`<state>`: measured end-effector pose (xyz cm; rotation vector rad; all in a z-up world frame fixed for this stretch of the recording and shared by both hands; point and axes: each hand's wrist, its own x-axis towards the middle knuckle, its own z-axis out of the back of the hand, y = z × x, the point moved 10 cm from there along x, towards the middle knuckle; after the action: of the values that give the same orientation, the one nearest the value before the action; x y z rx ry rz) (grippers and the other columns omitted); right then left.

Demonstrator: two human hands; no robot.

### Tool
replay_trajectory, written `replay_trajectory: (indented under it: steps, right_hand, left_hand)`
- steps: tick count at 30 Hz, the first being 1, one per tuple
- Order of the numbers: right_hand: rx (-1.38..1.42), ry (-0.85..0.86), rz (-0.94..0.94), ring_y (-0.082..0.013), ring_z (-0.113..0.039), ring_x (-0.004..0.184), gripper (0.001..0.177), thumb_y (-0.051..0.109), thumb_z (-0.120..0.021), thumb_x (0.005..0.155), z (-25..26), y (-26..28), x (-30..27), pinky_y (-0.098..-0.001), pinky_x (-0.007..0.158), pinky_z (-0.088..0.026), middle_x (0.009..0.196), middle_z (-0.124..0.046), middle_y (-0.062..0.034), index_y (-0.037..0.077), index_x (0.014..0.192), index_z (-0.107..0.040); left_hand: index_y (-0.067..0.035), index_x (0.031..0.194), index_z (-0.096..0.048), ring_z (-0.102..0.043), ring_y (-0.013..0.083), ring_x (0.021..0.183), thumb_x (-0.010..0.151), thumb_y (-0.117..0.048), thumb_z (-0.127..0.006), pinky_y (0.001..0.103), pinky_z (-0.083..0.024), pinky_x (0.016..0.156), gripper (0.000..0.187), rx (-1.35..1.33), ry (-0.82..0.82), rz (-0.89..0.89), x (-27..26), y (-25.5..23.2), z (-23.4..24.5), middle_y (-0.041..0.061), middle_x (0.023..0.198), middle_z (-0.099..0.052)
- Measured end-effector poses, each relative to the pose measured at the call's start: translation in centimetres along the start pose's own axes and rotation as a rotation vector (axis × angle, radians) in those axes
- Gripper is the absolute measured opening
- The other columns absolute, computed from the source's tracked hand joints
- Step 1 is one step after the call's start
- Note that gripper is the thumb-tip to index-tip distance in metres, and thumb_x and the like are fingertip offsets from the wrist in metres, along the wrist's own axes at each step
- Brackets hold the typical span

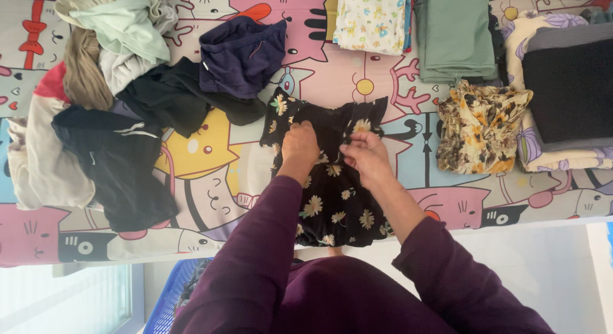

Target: The person folds multiple clean garments on a bed, including a floral top, a black floral top, shorts, a striped top, a black top, a light green top, a white tank top, and a patterned dress. The person smooths and folds each item by hand and places them in a neat stack.

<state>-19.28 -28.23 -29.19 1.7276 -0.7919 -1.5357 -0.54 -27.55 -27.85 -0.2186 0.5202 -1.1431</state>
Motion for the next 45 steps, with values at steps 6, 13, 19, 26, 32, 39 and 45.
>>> replay_trajectory:
  steps: [6, 13, 19, 26, 32, 39, 45]
  right_hand:
    - [0.085, 0.163, 0.211, -0.0107, -0.06, 0.073, 0.034, -0.006, -0.072, 0.087, -2.9, 1.7, -3.3, -0.0242, 0.063, -0.049, 0.085, -0.063, -0.0039, 0.0, 0.116, -0.055]
    - [0.144, 0.163, 0.223, -0.0091, -0.065, 0.075, 0.018, -0.004, -0.07, 0.09, -4.2, 2.1, -4.0, -0.0227, 0.067, -0.053, 0.089, -0.069, -0.0044, 0.0, 0.106, -0.063]
    - [0.202, 0.174, 0.095, -0.012, -0.065, 0.077, 0.01, 0.002, -0.07, 0.094, -3.8, 1.0, -3.9, -0.0266, 0.07, -0.053, 0.092, -0.07, -0.0058, 0.0, 0.103, -0.067]
    - [0.341, 0.333, -0.097, -0.0181, -0.068, 0.087, 0.013, 0.008, -0.065, 0.096, -4.1, 0.2, -3.4, -0.0327, 0.079, -0.055, 0.099, -0.071, -0.0086, 0.0, 0.107, -0.067]
    - [0.29, 0.346, -0.079, -0.0174, -0.07, 0.085, 0.011, 0.001, -0.067, 0.094, -4.1, -0.1, -3.1, -0.031, 0.079, -0.056, 0.097, -0.071, -0.0068, 0.001, 0.104, -0.064]
    - [-0.227, 0.137, 0.398, -0.0107, -0.067, 0.077, 0.01, -0.001, -0.074, 0.091, -4.4, 3.4, -4.7, -0.0246, 0.065, -0.053, 0.09, -0.07, -0.0057, 0.0, 0.1, -0.069]
    - [-0.384, 0.077, 0.666, -0.0084, -0.072, 0.084, 0.013, -0.001, -0.074, 0.089, -5.2, 6.2, -7.0, -0.0236, 0.07, -0.059, 0.095, -0.069, -0.0049, 0.001, 0.101, -0.067]
  left_hand:
    - [0.001, 0.095, -0.07, -0.072, 0.0197, 0.073, 0.088, -0.012, -0.072, 0.032, -0.057, 0.07, 0.015, -0.747, 0.01, 0.074, -3.9, 0.7, 2.5, 0.011, 0.082, -0.075]
    - [0.002, 0.096, -0.069, -0.072, 0.011, 0.072, 0.09, -0.007, -0.068, 0.027, -0.058, 0.066, 0.01, -1.031, 0.013, 0.094, -6.1, 0.2, 4.5, 0.005, 0.08, -0.072]
    - [0.001, 0.095, -0.069, -0.071, 0.0111, 0.07, 0.091, -0.007, -0.068, 0.027, -0.057, 0.065, 0.009, -0.992, -0.026, 0.078, -6.7, -0.3, 4.6, 0.005, 0.08, -0.073]
    - [0.0, 0.097, -0.069, -0.066, 0.0087, 0.071, 0.092, -0.008, -0.068, 0.026, -0.053, 0.063, 0.009, -1.125, 0.022, 0.133, -6.9, 0.5, 3.1, 0.002, 0.079, -0.069]
    - [-0.002, 0.099, -0.068, -0.065, 0.0084, 0.074, 0.094, -0.007, -0.068, 0.024, -0.056, 0.07, 0.007, -1.329, 0.067, 0.108, -7.4, 0.1, 2.7, 0.0, 0.084, -0.068]
    - [-0.001, 0.096, -0.074, -0.066, 0.0088, 0.069, 0.09, -0.015, -0.073, 0.024, -0.055, 0.067, 0.015, -1.059, -0.045, 0.16, -7.9, 0.3, 4.9, 0.003, 0.079, -0.072]
    - [0.003, 0.094, -0.073, -0.067, 0.0127, 0.068, 0.091, -0.017, -0.073, 0.026, -0.056, 0.065, 0.02, -0.995, -0.094, 0.163, -7.6, 0.5, 5.7, 0.007, 0.077, -0.073]
